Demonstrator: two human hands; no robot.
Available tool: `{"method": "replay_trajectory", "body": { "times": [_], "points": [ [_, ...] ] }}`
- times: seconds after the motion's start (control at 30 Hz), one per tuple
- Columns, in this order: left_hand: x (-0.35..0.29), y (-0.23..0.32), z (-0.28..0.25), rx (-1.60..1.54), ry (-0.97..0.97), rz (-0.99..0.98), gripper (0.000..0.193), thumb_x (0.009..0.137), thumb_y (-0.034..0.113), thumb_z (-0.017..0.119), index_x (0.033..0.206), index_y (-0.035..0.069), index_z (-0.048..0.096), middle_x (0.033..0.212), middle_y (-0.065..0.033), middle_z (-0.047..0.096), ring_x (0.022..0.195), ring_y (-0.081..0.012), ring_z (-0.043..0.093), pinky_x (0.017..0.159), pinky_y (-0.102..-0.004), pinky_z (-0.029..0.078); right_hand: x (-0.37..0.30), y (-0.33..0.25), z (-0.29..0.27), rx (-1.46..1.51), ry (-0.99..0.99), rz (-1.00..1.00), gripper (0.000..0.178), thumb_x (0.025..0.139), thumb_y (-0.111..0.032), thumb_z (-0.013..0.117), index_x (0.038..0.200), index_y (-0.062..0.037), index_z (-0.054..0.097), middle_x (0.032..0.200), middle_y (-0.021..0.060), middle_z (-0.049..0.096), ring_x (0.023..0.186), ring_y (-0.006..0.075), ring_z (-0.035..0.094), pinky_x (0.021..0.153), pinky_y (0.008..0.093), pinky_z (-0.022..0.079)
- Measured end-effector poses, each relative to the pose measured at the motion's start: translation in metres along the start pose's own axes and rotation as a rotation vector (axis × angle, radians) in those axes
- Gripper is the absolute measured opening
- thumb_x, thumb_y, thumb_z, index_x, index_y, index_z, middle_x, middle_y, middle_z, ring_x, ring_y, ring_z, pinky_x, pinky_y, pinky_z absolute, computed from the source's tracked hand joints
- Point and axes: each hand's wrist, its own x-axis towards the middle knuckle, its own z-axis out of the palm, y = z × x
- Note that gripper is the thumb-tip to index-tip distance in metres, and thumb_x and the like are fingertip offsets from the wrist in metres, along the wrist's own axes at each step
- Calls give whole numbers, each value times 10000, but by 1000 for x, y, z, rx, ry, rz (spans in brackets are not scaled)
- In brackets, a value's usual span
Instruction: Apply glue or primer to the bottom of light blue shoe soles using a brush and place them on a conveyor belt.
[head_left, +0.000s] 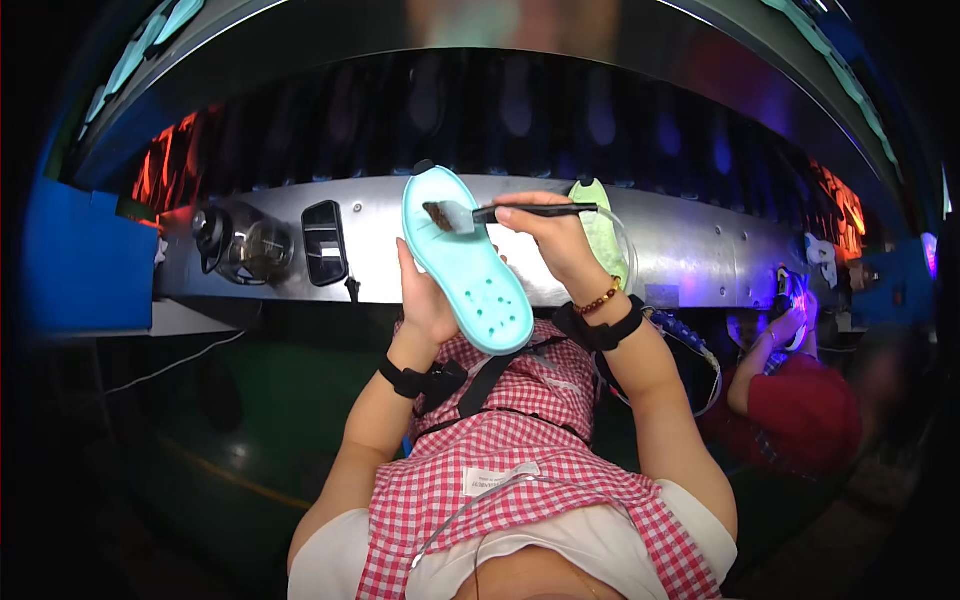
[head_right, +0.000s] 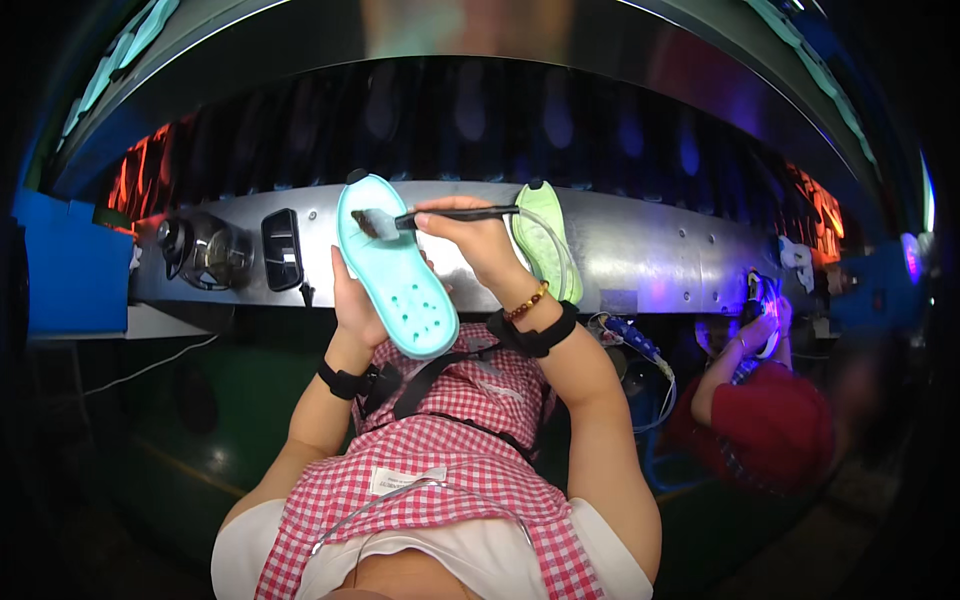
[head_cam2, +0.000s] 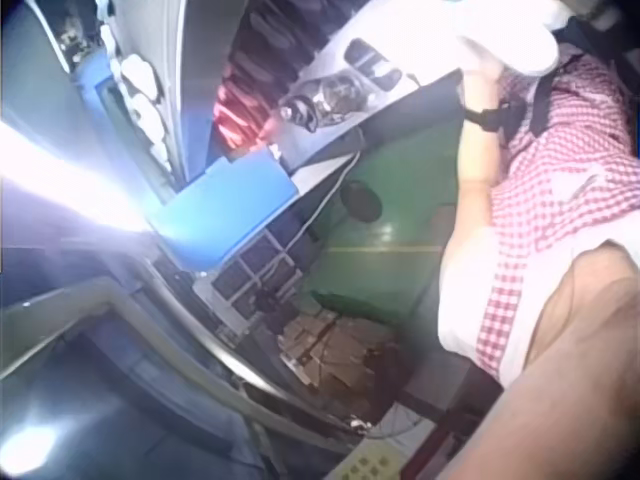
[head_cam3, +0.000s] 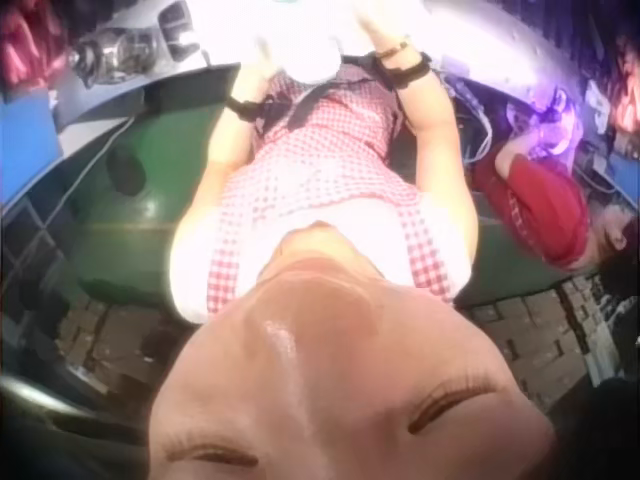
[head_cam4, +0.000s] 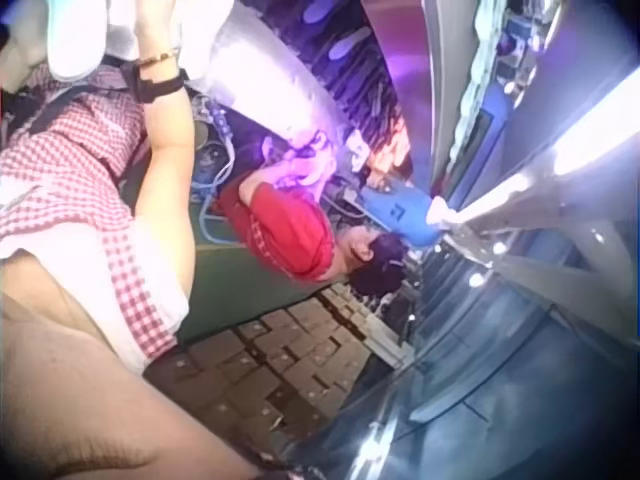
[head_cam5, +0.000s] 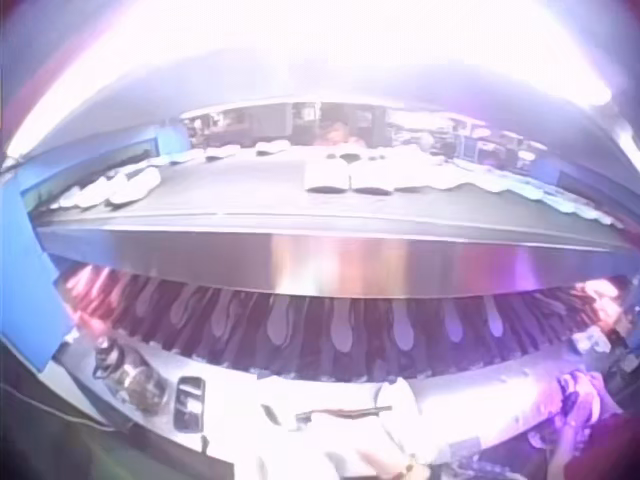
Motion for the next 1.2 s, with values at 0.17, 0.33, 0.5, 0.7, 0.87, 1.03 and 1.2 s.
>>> {"method": "replay_trajectory", "body": {
  "times": [0.17, 0.33, 0.5, 0.7, 0.87, 1.03, 1.2],
  "points": [
    [0, -9, 6, -67, 72, 37, 783, 809, 655, 102, 1270, 64, 330, 1161, -145, 481, 1057, -275, 482, 921, -400, 370, 15, 0, 15, -149, 20, -117, 198, 733, -50, 647, 917, 17, 618, 847, 72, 630, 785, 111, 585, 706, 198, 459],
    [-1, -8, -2, 61, 238, 123, 772, 808, 664, 182, 1267, 60, 324, 1211, -119, 434, 1097, -246, 441, 944, -365, 348, -19, -6, 36, -718, -117, -532, 202, 673, -98, 664, 871, -56, 662, 706, 107, 607, 627, 173, 542, 564, 265, 411],
    [-9, 19, -10, 103, 159, 190, 813, 779, 700, 147, 1268, 76, 329, 1172, -124, 468, 1036, -295, 492, 897, -456, 394, -61, -34, 13, -740, -481, -148, 209, 674, -135, 623, 867, -61, 657, 677, 113, 602, 640, 199, 570, 605, 288, 444],
    [-6, 11, 24, -49, -136, 13, 828, 767, 704, 142, 1256, 69, 350, 1128, -171, 498, 998, -317, 525, 903, -461, 392, -18, -68, 20, -304, -76, -173, 174, 745, -67, 643, 901, 8, 632, 830, 66, 637, 752, 97, 586, 699, 209, 471],
    [-7, 5, 6, 148, 103, 219, 769, 793, 674, 195, 1259, 80, 341, 1137, -136, 493, 987, -280, 519, 900, -447, 400, -36, -57, 40, -458, -390, -147, 165, 727, -82, 666, 883, -32, 647, 818, 68, 639, 762, 107, 587, 695, 231, 465],
    [-13, 5, 19, 39, -95, 25, 709, 830, 629, 176, 1267, 103, 362, 1162, -88, 490, 1026, -212, 500, 879, -362, 415, -36, -61, 29, -292, -48, -191, 175, 703, 34, 608, 878, 45, 616, 806, 88, 623, 729, 130, 579, 686, 225, 455],
    [-8, 2, 28, -115, 1, 109, 664, 845, 601, 226, 1233, 100, 422, 1133, -58, 520, 1011, -179, 508, 894, -331, 400, -58, -60, 30, -268, -390, -176, 131, 665, 30, 615, 794, 42, 629, 794, 117, 623, 703, 144, 570, 665, 226, 440]
  ]
}}
